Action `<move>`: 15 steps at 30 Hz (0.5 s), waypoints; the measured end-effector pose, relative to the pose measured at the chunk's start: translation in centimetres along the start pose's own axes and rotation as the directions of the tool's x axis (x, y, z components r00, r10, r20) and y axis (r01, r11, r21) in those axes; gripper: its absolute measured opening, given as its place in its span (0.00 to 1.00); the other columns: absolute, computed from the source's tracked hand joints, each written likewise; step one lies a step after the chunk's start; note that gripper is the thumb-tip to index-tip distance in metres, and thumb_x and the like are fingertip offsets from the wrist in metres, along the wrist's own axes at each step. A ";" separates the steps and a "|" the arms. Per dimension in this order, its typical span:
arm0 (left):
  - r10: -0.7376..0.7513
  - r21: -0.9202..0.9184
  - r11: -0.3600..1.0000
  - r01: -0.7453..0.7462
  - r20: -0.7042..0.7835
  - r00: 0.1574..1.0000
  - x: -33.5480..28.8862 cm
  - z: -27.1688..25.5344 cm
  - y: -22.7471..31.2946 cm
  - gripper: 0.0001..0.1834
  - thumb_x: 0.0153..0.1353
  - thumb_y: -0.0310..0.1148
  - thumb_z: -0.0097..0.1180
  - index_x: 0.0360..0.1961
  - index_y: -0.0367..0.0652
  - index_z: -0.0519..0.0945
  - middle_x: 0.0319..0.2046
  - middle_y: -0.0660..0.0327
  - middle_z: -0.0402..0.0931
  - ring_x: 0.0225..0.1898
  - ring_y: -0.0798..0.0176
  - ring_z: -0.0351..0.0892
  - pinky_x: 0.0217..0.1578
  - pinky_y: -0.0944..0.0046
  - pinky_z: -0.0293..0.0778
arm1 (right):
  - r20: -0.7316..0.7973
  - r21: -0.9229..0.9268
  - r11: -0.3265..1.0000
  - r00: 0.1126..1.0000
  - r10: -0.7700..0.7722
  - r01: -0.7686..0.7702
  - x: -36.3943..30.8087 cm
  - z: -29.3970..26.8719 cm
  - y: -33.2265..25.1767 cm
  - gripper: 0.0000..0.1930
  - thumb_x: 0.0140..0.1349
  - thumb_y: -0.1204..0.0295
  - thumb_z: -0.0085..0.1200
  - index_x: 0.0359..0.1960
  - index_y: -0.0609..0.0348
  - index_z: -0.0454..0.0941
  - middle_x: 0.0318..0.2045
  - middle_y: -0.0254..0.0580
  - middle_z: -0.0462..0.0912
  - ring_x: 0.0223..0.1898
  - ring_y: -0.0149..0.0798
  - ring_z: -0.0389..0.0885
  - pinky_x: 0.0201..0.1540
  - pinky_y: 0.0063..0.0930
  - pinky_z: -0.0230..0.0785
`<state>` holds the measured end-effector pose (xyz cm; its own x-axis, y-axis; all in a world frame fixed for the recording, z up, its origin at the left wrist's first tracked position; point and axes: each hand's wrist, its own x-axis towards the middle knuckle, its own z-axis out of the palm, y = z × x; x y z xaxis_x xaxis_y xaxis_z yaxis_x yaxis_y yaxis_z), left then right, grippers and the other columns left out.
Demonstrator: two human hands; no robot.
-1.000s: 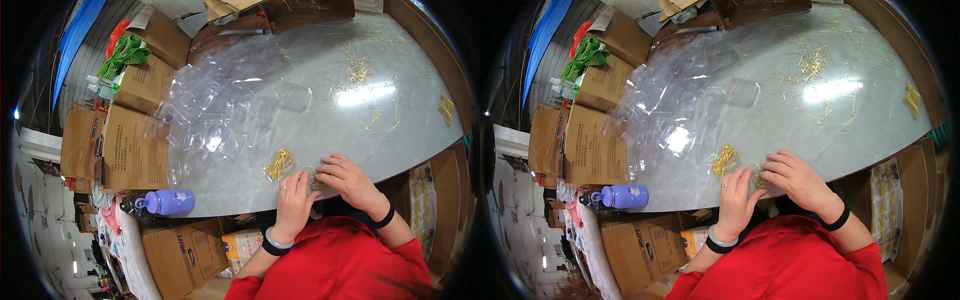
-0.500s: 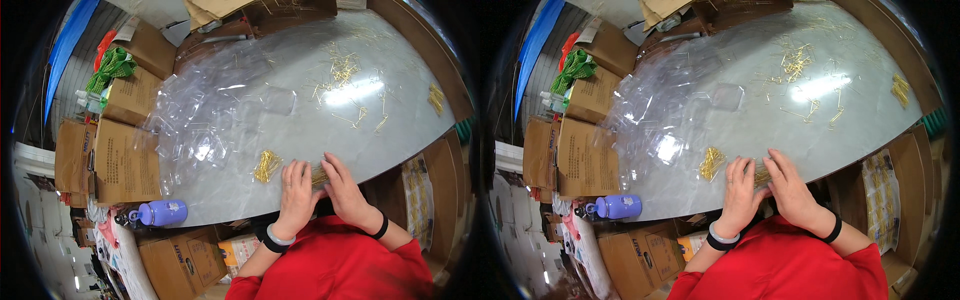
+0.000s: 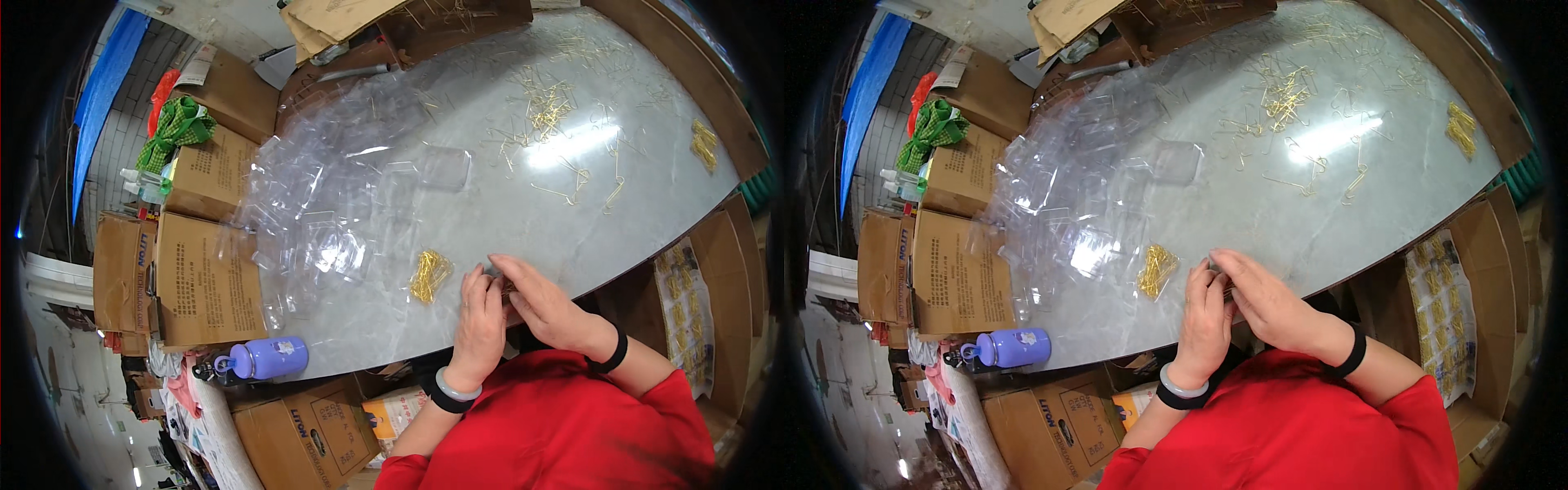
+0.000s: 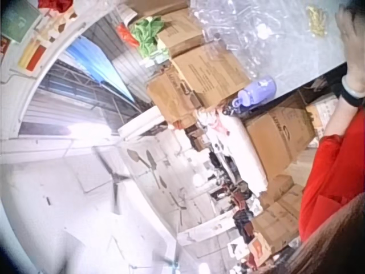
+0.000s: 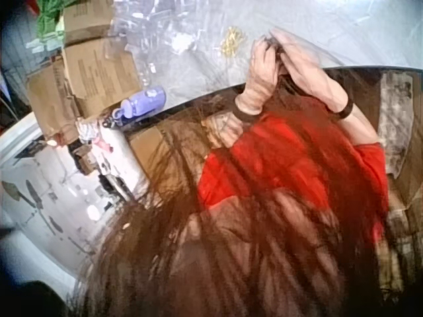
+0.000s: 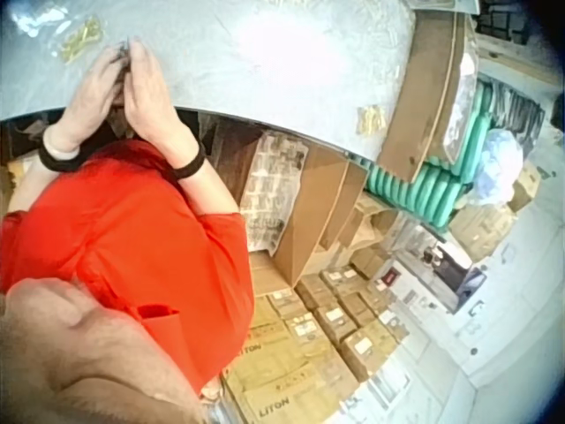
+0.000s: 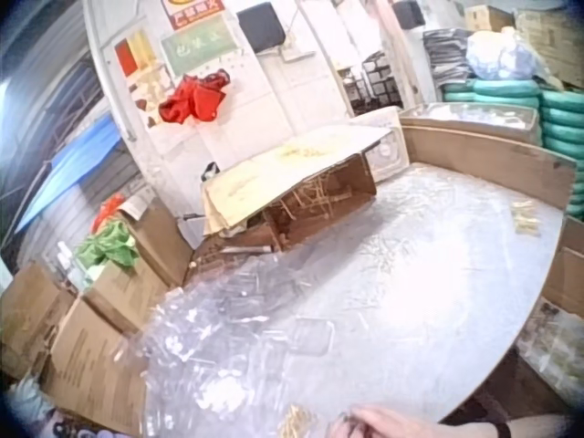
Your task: The recorder is seen counting and packaging small metal pins into small plastic bags.
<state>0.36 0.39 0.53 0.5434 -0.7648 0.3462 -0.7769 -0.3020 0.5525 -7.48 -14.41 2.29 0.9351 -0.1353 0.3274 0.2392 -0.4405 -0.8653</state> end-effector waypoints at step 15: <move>0.056 0.014 0.998 -0.056 -0.010 0.998 -0.2 0.1 -0.4 0.26 0.60 0.17 0.59 0.59 0.30 0.70 0.60 0.44 0.63 0.67 0.32 0.62 0.67 0.37 0.62 | -0.215 -0.646 0.763 0.955 -0.203 0.017 -2.5 -0.8 0.1 0.12 0.51 0.78 0.65 0.39 0.55 0.82 0.37 0.33 0.83 0.40 0.40 0.79 0.45 0.36 0.66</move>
<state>0.52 0.64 0.17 0.5023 -0.7745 0.3845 -0.8105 -0.2667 0.5215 -10.01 -14.82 1.67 0.7887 -0.2302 0.5701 0.0300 -0.9118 -0.4096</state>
